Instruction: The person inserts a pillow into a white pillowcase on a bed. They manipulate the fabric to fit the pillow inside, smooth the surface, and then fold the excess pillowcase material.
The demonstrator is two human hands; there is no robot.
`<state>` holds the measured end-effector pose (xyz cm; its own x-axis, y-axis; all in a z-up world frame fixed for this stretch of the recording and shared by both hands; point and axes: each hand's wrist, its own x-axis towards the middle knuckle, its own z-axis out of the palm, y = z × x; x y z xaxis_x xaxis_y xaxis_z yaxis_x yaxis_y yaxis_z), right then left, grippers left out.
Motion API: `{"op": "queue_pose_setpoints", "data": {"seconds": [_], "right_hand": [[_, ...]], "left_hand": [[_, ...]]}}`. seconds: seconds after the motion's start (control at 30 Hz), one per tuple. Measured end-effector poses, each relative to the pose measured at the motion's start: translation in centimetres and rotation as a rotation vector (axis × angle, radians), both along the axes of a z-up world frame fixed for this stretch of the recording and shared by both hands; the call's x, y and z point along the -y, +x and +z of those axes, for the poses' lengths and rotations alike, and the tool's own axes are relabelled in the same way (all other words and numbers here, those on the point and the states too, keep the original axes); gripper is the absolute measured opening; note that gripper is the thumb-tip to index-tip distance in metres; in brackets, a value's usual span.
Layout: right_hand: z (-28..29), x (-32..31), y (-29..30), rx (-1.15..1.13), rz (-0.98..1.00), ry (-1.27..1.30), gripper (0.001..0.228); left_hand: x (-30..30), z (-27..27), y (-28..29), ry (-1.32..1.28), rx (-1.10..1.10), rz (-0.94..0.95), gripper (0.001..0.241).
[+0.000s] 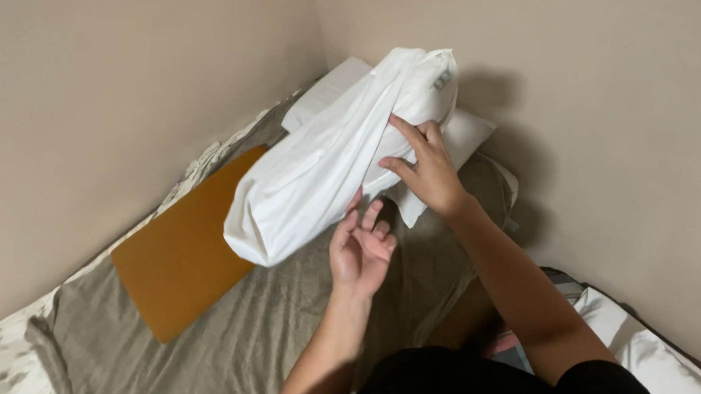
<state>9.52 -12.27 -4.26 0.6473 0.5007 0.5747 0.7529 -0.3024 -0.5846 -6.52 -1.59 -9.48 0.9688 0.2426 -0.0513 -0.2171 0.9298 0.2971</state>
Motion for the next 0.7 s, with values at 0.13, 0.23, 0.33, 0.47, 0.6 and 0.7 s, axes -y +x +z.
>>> {"op": "queue_pose_setpoints", "data": {"seconds": [0.13,0.23,0.33,0.47,0.6,0.7], "right_hand": [[-1.9,0.1,2.6,0.060,-0.082,0.030,0.046],[-3.1,0.0,4.3,0.118,-0.112,0.074,0.023],[-4.0,-0.1,3.7,0.134,-0.102,0.095,0.016],[-4.6,0.4,3.9,0.172,-0.087,0.234,0.013],[-5.3,2.0,3.2,0.228,-0.059,0.361,0.015],[-5.4,2.7,2.4,0.246,-0.085,0.378,0.011]], "left_hand": [[-1.7,0.1,0.1,-0.185,0.233,-0.047,0.025],[-3.0,2.2,-1.4,-0.231,0.336,-0.052,0.032],[-3.5,2.4,-1.8,-0.251,0.389,-0.044,0.040],[-3.3,3.3,-1.6,-0.216,0.402,-0.070,0.050],[-5.6,3.8,-0.6,-0.285,0.393,-0.071,0.064],[-5.9,3.7,0.7,-0.176,0.480,-0.017,0.068]]}}
